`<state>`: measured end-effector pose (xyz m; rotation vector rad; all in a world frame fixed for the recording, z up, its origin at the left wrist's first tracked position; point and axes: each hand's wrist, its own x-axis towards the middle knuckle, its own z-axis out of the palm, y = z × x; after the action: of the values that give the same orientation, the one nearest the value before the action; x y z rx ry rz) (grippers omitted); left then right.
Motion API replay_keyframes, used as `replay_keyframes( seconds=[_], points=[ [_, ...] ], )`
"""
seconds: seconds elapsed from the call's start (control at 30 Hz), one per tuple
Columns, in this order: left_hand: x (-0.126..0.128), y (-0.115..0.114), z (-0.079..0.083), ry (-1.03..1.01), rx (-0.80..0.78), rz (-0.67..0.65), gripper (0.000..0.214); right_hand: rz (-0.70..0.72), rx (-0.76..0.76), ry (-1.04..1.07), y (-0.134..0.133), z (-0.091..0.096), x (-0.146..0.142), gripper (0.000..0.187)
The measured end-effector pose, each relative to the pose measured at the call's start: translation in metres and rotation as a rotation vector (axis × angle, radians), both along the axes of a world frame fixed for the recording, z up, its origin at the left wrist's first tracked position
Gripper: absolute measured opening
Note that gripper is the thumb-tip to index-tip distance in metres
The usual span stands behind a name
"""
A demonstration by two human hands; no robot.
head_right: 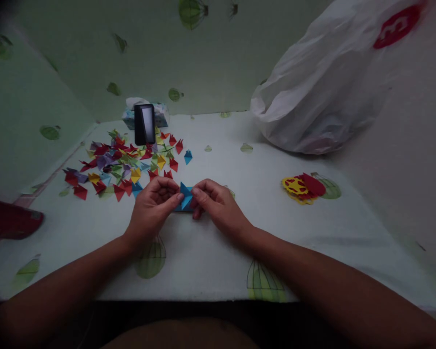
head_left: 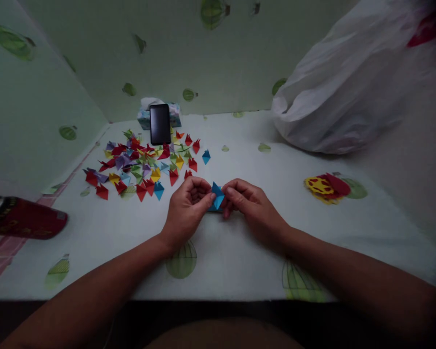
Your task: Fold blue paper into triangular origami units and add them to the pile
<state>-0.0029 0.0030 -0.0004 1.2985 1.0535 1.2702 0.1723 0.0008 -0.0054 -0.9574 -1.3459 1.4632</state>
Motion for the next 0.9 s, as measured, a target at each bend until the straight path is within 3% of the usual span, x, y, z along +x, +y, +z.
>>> replay_keyframes(
  seconds=[0.13,0.33,0.5,0.9],
  points=[
    [-0.0007,-0.0001,0.0006,0.015,0.000,-0.008,0.022,0.020,-0.013,-0.079,-0.0005,0.0009,0.0005,0.025],
    [-0.0035,0.0005,-0.0010,0.038,-0.166,-0.121,0.025,-0.030,0.015,-0.098,-0.0004,0.0016,0.0010,0.024],
    [-0.0023,0.0009,0.0006,0.030,-0.157,-0.109,0.025,-0.008,-0.013,-0.087,-0.0006,0.0029,0.0014,0.028],
    [-0.0036,-0.0005,0.0008,0.164,-0.197,-0.261,0.025,-0.024,0.044,-0.093,0.0005,0.0010,0.0003,0.025]
  ],
)
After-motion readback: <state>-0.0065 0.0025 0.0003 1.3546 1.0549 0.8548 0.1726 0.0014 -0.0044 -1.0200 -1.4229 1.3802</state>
